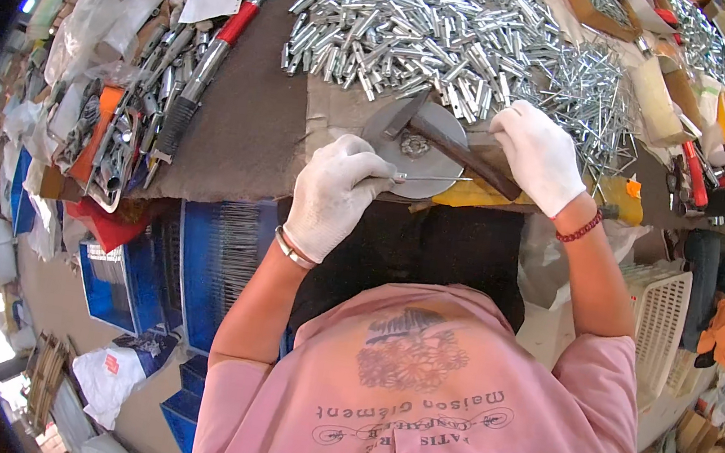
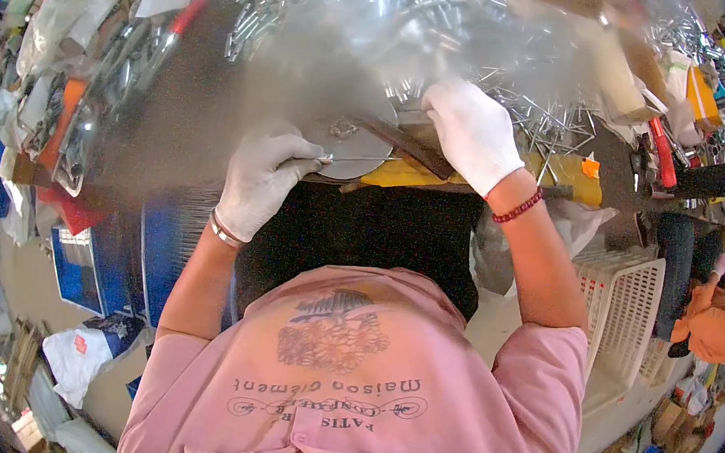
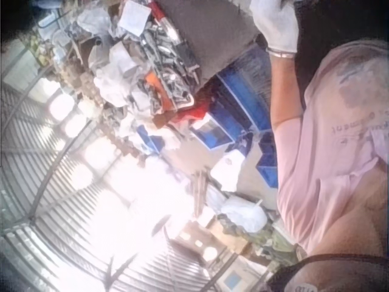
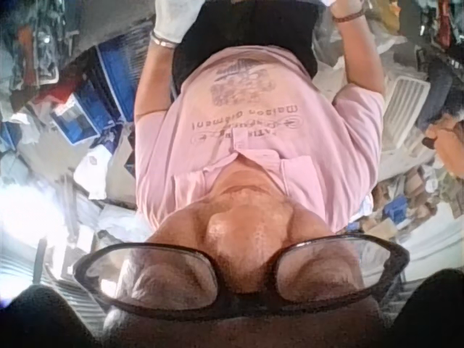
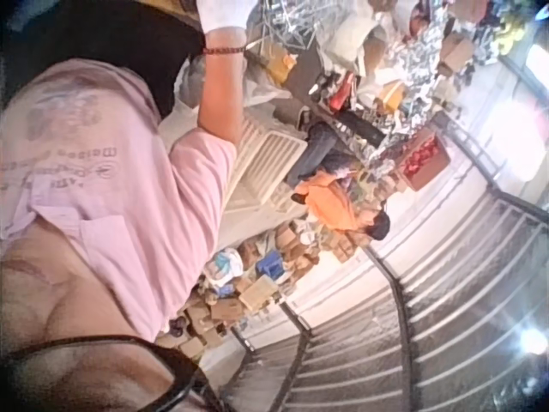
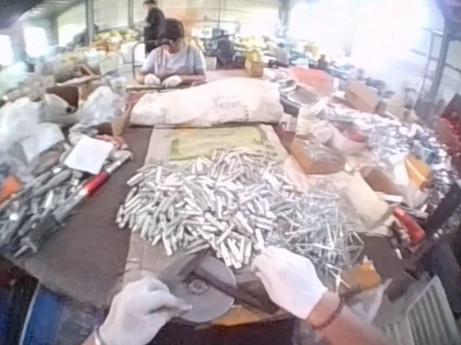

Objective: Assembling and sorting small metal screws and components using a hand jig at a factory workstation.

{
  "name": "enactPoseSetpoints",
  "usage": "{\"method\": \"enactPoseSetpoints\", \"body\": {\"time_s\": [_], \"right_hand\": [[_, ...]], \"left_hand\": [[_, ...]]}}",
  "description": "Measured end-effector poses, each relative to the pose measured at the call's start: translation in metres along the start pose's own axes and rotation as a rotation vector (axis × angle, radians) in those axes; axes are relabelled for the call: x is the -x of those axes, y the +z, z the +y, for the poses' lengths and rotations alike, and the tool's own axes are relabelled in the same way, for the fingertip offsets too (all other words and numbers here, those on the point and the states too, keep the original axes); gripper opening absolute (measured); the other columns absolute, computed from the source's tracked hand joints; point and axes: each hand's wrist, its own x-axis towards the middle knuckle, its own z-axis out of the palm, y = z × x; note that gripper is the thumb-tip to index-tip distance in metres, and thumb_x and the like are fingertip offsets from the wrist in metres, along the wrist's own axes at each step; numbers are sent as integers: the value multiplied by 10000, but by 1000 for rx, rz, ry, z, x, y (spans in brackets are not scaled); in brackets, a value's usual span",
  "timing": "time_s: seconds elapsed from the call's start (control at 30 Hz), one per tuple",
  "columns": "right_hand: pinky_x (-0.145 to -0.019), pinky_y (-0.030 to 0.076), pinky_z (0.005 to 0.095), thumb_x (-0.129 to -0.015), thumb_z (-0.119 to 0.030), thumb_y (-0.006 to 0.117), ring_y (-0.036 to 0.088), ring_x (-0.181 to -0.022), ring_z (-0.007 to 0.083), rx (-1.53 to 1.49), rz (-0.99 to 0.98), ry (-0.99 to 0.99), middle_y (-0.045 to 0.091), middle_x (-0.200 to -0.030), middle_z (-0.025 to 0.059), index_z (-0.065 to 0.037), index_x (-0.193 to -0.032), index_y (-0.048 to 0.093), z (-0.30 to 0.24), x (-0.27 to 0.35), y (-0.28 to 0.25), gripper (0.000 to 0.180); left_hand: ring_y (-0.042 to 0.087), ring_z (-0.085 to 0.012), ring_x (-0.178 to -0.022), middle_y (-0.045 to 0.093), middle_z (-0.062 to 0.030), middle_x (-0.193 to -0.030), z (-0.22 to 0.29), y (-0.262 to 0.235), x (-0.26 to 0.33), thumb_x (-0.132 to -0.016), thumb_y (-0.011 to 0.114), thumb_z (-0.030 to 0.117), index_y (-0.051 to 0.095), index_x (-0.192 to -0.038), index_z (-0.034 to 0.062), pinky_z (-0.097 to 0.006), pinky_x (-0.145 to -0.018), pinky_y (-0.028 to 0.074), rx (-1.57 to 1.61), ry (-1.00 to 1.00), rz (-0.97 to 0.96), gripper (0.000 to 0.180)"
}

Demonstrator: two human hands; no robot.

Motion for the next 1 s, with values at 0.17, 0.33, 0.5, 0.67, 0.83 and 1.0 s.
{"method": "enactPoseSetpoints", "body": {"time_s": [0.17, 0.33, 0.5, 0.67, 0.83, 1.0], "right_hand": [[-794, 577, 419, -946, -110, 679, 693, -931, 304, 14, -30, -68, 632, -964, 80, -123, -964, 680, -53, -8, -12, 22], [-802, 577, 431, -928, -94, 640, 684, -959, 316, 0, -141, -208, 634, -962, 94, -109, -984, 675, -100, -21, 6, 68], [-789, 560, 433, -972, -95, 665, 682, -940, 331, -349, -50, -184, 636, -987, 96, -97, -998, 664, -98, -19, 8, 26], [-795, 560, 438, -960, -88, 682, 682, -936, 335, -227, -133, -162, 635, -984, 92, -95, -998, 665, -97, -14, 3, 43], [-801, 562, 443, -962, -95, 676, 681, -943, 329, -178, -147, -209, 634, -984, 95, -91, -988, 664, -99, -16, 4, 29], [-804, 569, 442, -933, -76, 653, 676, -957, 319, -80, -193, -270, 618, -991, 96, -98, -981, 666, -102, -21, -1, 54]], "left_hand": [[689, -321, -896, 683, -79, -906, 1, -1, 0, -803, 842, 84, 777, -876, 113, -428, -773, 542, -52, 9, -15, 102], [688, -317, -897, 676, -75, -908, -4, 1, 1, -794, 827, 61, 767, -873, 113, -429, -783, 545, -53, 29, -5, 112], [685, -312, -932, 670, -69, -933, -7, 2, 2, -782, 823, 44, 741, -884, 121, -427, -817, 547, -32, 68, -3, 152], [683, -316, -939, 669, -66, -942, -7, 2, 3, -780, 823, 50, 735, -889, 127, -430, -820, 549, -19, 63, 0, 160], [682, -323, -938, 669, -68, -941, -8, 3, 4, -782, 819, 52, 732, -886, 128, -434, -823, 553, -16, 57, 9, 155], [682, -333, -931, 669, -76, -932, -12, 4, 5, -777, 818, 52, 736, -890, 133, -442, -822, 556, -13, 74, 17, 161]]}}
